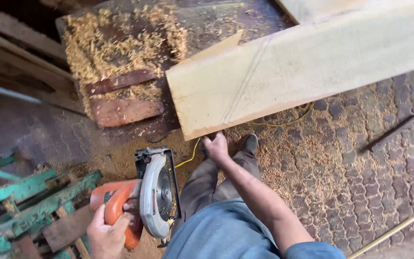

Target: The recorder uses a circular saw to cut a piece of wood.

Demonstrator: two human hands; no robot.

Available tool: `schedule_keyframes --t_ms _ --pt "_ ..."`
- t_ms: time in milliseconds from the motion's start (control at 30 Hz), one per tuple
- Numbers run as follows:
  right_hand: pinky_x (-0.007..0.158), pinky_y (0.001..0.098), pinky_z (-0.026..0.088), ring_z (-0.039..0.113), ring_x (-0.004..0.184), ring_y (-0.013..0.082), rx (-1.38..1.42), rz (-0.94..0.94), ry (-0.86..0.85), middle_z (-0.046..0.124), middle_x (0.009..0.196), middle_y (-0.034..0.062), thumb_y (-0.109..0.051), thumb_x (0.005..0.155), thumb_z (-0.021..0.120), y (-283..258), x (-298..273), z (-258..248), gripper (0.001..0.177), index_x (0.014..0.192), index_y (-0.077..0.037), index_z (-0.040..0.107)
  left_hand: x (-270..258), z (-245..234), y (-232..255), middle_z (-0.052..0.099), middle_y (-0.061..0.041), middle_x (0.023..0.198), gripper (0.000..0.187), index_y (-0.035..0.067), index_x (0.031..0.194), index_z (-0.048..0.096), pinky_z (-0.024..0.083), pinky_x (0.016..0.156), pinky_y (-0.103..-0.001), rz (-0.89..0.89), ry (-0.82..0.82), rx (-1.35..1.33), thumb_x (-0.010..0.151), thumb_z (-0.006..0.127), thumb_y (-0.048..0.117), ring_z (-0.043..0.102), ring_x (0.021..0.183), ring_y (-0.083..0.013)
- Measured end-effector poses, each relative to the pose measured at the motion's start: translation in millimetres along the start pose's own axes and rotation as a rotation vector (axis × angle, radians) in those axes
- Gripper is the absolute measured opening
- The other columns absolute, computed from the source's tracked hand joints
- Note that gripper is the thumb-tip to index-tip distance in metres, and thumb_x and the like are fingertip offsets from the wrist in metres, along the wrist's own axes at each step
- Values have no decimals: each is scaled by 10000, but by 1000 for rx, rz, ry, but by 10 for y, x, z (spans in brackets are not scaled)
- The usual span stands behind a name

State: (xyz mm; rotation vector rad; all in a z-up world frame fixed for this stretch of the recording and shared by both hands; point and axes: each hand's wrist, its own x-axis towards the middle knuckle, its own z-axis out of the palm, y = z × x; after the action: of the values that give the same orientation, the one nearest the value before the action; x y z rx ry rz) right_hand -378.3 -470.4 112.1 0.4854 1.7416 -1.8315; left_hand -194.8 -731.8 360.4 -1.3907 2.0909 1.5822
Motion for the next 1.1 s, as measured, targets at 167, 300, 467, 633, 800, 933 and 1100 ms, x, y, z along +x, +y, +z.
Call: schedule_keyframes --t_ms 167,300,467,633,800,933,1100 --pt "619 278 546 653 720 121 31 -118 91 703 949 72 -88 926 663 85 3 14 275 1179 -16 583 30 59 48 735 -94 908 329 -21 1125 678 575 712 -313 1 23 38 797 685 -39 709 774 -152" --pt "701 269 571 664 821 111 -98 -222 57 714 991 60 -107 975 615 477 71 -351 213 1160 -3 630 50 64 144 734 -87 891 326 -1 1116 690 558 709 -301 18 -10 142 790 700 0 699 775 -133" --pt "509 308 513 581 641 155 165 -148 434 611 826 102 -311 991 606 -624 154 -1344 380 1172 3 490 20 242 582 694 -97 750 258 29 1034 672 538 645 -303 108 -60 329 788 725 87 650 684 -116" --pt "652 284 503 565 830 120 262 -27 778 512 1120 126 -603 1076 561 -1153 981 -2218 808 1410 110 379 132 637 941 600 -87 604 178 52 926 633 502 543 -333 199 -192 433 803 720 147 558 563 -113" --pt "325 335 406 528 435 120 -40 314 1197 580 611 37 -826 814 533 -1221 1266 -2297 715 685 -123 499 290 1132 1270 580 -78 619 148 44 907 602 485 529 -345 270 -332 408 804 680 115 547 558 -124" --pt "341 332 449 559 441 102 -46 330 1168 592 577 13 -830 792 538 -1207 1235 -2346 726 638 -122 495 371 1406 1350 606 -70 663 162 38 930 601 502 568 -336 379 -344 417 796 667 101 581 594 -133" --pt "355 361 470 434 449 104 39 205 1135 424 555 1 -829 769 602 -1118 1210 -2367 717 601 -162 397 394 1470 1307 614 -88 701 164 26 922 594 515 591 -355 381 -324 470 795 667 102 593 624 -156"
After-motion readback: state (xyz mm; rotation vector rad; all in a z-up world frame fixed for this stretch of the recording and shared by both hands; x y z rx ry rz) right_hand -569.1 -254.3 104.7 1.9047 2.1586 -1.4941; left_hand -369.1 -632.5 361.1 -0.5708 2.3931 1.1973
